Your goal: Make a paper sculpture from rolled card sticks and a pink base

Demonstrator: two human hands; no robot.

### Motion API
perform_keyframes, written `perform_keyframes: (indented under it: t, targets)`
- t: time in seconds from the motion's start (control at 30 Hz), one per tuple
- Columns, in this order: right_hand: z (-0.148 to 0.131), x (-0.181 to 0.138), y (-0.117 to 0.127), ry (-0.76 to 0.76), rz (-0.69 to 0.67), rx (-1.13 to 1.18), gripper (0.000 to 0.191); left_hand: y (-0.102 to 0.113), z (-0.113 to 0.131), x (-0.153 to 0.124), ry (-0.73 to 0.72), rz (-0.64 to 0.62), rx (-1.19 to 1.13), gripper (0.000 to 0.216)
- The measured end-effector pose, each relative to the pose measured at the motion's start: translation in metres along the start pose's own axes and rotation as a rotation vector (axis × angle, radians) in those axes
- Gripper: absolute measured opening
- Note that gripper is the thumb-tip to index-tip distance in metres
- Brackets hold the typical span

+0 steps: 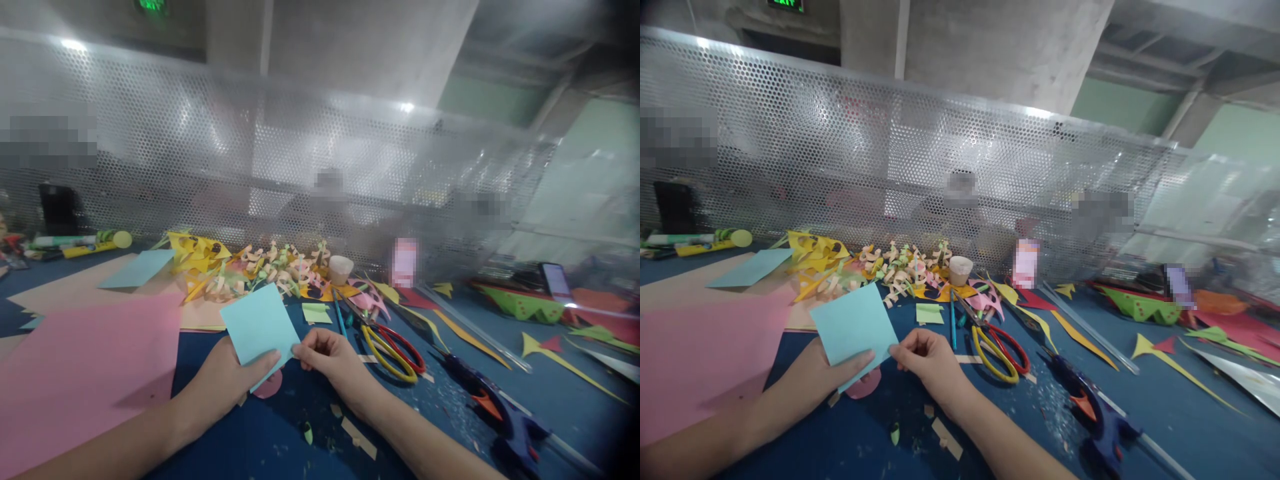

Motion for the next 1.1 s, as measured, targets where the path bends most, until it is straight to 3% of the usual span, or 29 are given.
perform_keyframes:
  t: [0.33,0.6,1.1]
  targets:
    - [0.001,0.000,-0.003,0.010,-0.072,0.005,0.029,0.008,0.004,0.002,-0.058,0.078,0.011,0.027]
    - [0.002,0.000,-0.003,-0.025,-0.049,0.100,0.029,0.011,0.006,0.005,-0.104,0.113,-0.007,0.025]
    - [0.002,0.002,0.002,-0.005,-0.010,0.008,0.027,0.006,0.004,0.001,-0.016,0.043,-0.010,0.029]
Point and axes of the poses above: each hand's wrist, its own x-axis towards the middle knuckle, its own y-axis out of the back of the hand, z = x × y, the point moved 8 cm from there along x, towards the middle knuckle, and after that the axes turned 15 degrees about x, right-handed, at the moved point
